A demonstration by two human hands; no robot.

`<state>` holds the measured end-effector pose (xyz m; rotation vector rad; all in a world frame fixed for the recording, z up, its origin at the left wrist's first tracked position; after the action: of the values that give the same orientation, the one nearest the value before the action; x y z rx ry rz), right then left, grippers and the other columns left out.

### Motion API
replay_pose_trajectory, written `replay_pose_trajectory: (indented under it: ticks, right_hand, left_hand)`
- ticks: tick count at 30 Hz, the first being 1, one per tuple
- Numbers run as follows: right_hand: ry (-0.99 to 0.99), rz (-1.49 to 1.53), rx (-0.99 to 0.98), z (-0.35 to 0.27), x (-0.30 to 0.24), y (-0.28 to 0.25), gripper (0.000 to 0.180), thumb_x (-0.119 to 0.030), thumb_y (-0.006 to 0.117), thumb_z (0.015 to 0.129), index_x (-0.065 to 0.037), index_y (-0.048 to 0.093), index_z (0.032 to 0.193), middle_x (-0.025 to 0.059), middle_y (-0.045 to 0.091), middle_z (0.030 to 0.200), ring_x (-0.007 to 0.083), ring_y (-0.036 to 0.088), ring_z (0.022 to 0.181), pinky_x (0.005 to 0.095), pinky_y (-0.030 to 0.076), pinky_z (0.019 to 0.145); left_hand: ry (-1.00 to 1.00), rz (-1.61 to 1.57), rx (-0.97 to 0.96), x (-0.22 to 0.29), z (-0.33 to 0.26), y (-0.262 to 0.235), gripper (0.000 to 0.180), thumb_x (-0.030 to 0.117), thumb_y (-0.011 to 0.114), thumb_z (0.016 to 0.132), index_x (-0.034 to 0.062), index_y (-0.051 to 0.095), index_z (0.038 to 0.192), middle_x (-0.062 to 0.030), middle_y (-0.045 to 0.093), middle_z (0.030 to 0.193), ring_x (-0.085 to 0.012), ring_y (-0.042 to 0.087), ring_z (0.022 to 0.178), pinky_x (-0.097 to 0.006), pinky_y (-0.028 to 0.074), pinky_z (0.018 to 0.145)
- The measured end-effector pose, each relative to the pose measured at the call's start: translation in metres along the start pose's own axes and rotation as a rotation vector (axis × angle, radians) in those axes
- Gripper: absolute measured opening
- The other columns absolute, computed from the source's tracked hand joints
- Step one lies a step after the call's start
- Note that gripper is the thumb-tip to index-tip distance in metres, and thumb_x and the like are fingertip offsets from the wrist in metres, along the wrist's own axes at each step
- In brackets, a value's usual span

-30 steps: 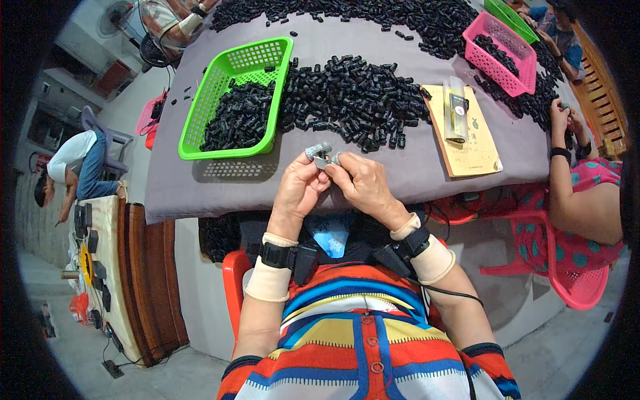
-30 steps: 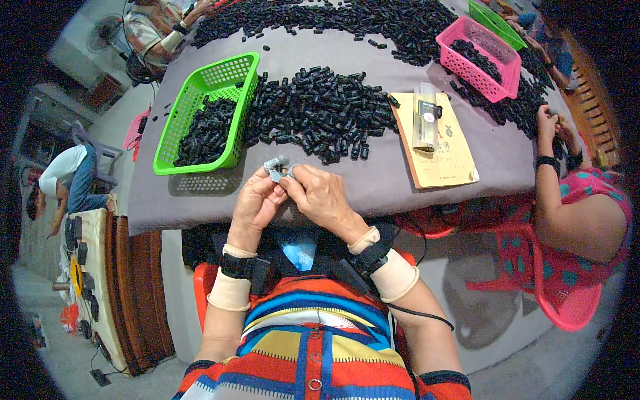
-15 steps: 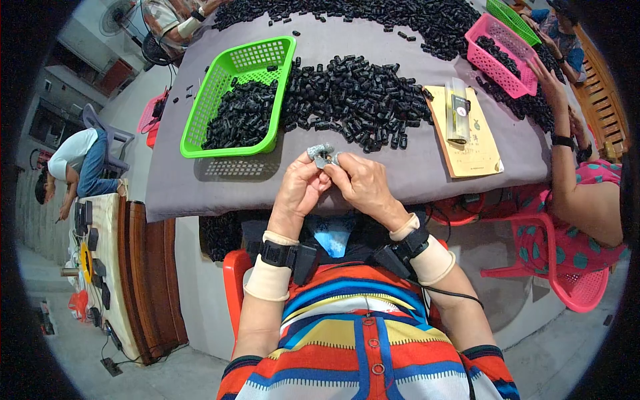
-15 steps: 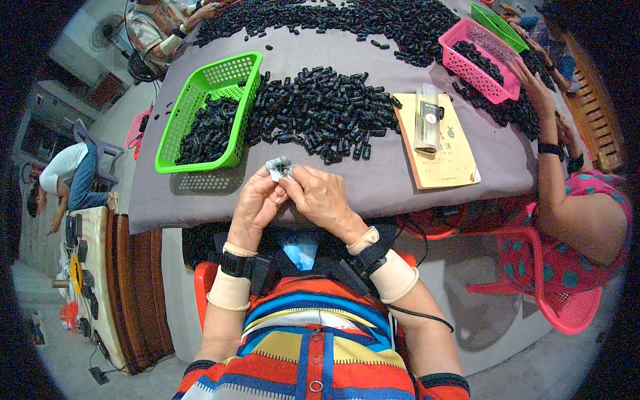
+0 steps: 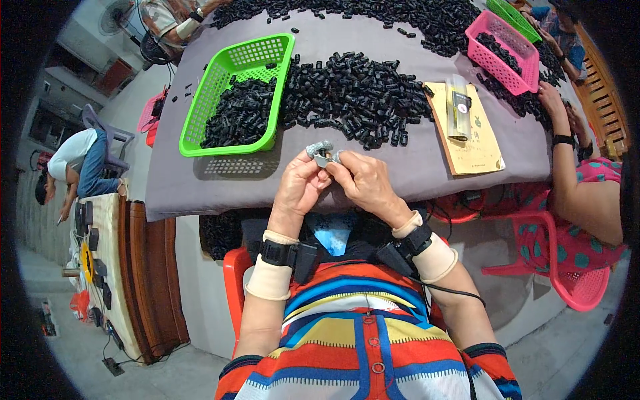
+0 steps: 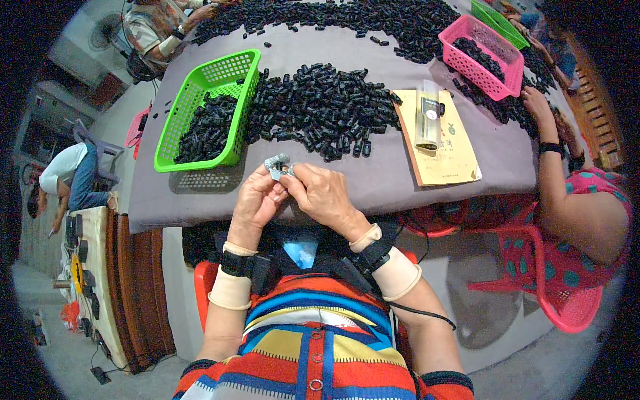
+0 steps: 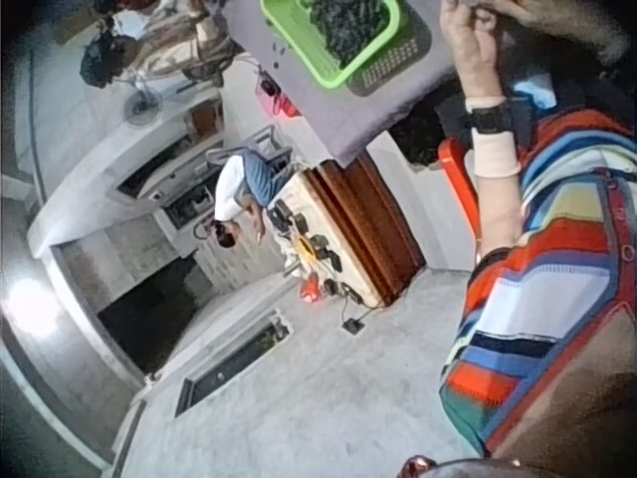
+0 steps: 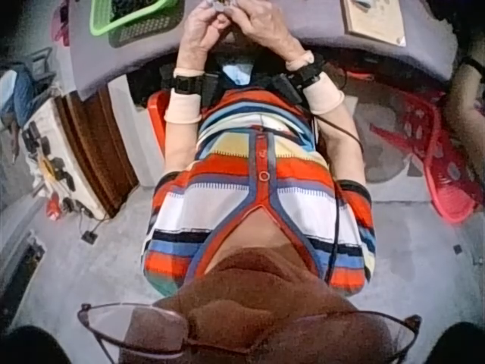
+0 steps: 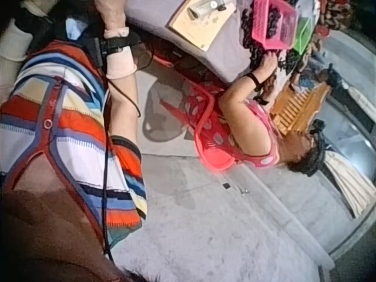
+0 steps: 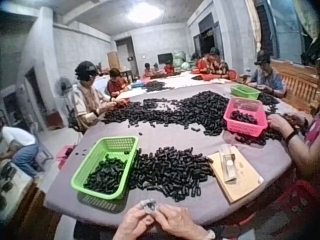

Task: Assembling small black plastic/rubber shoe components by hand at a workshop table.

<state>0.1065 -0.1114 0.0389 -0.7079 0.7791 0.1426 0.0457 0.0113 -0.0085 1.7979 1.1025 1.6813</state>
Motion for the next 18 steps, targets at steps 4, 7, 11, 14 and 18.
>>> replay_pose_trajectory:
  ticks: [4,7,11,14,18]
  right_hand:
    - [-0.004,0.001,0.001,-0.0006,0.0020,0.0009,0.023,-0.023,0.058,0.083,-0.005,0.051,0.069,0.0129,0.056,0.065,0.0329,0.056,0.059,0.0416,0.042,0.048]
    - [-0.004,-0.005,0.003,-0.0001,0.0012,0.0011,0.023,-0.023,0.058,0.083,-0.005,0.051,0.070,0.0130,0.056,0.065,0.0330,0.056,0.059,0.0417,0.042,0.048]
    - [0.005,-0.008,0.002,-0.0004,0.0013,0.0015,0.024,-0.024,0.058,0.083,-0.005,0.052,0.070,0.0131,0.056,0.065,0.0332,0.056,0.058,0.0418,0.042,0.048]
    - [0.008,-0.023,-0.010,0.0001,0.0017,0.0024,0.024,-0.024,0.058,0.083,-0.005,0.052,0.070,0.0132,0.056,0.065,0.0333,0.057,0.058,0.0419,0.042,0.048]
    - [0.006,-0.029,0.007,0.0004,0.0003,0.0032,0.024,-0.025,0.058,0.083,-0.006,0.052,0.070,0.0128,0.057,0.065,0.0327,0.057,0.058,0.0416,0.042,0.048]
  left_hand:
    - [-0.004,-0.022,-0.015,0.0001,0.0014,0.0003,0.022,0.001,0.051,0.085,0.0006,0.055,0.107,-0.0058,0.060,0.085,-0.0095,0.052,0.062,-0.022,0.044,0.053]
    - [-0.009,-0.038,-0.017,0.0005,0.0009,0.0007,0.021,0.000,0.050,0.085,0.0004,0.055,0.106,-0.0072,0.060,0.085,-0.0107,0.053,0.062,-0.022,0.044,0.054]
    - [0.001,0.000,0.014,0.0002,0.0006,0.0013,0.022,0.003,0.051,0.085,0.0003,0.055,0.106,-0.0053,0.060,0.085,-0.0086,0.052,0.062,-0.020,0.044,0.051]
    - [0.003,0.018,-0.036,0.0010,0.0004,0.0024,0.021,0.004,0.051,0.085,0.0003,0.055,0.106,-0.0052,0.060,0.085,-0.0088,0.053,0.063,-0.020,0.044,0.052]
    - [0.006,0.029,-0.016,0.0013,0.0023,0.0025,0.022,0.004,0.052,0.085,-0.0002,0.055,0.106,-0.0053,0.060,0.086,-0.0088,0.053,0.063,-0.020,0.044,0.052]
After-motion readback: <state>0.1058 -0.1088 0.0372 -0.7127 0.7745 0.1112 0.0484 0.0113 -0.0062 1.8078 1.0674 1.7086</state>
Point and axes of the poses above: each hand's wrist, its own z-axis towards the middle knuckle, its own y-axis out of the palm, x = y × z, the point moved 4 cm from there along z, towards the middle knuckle
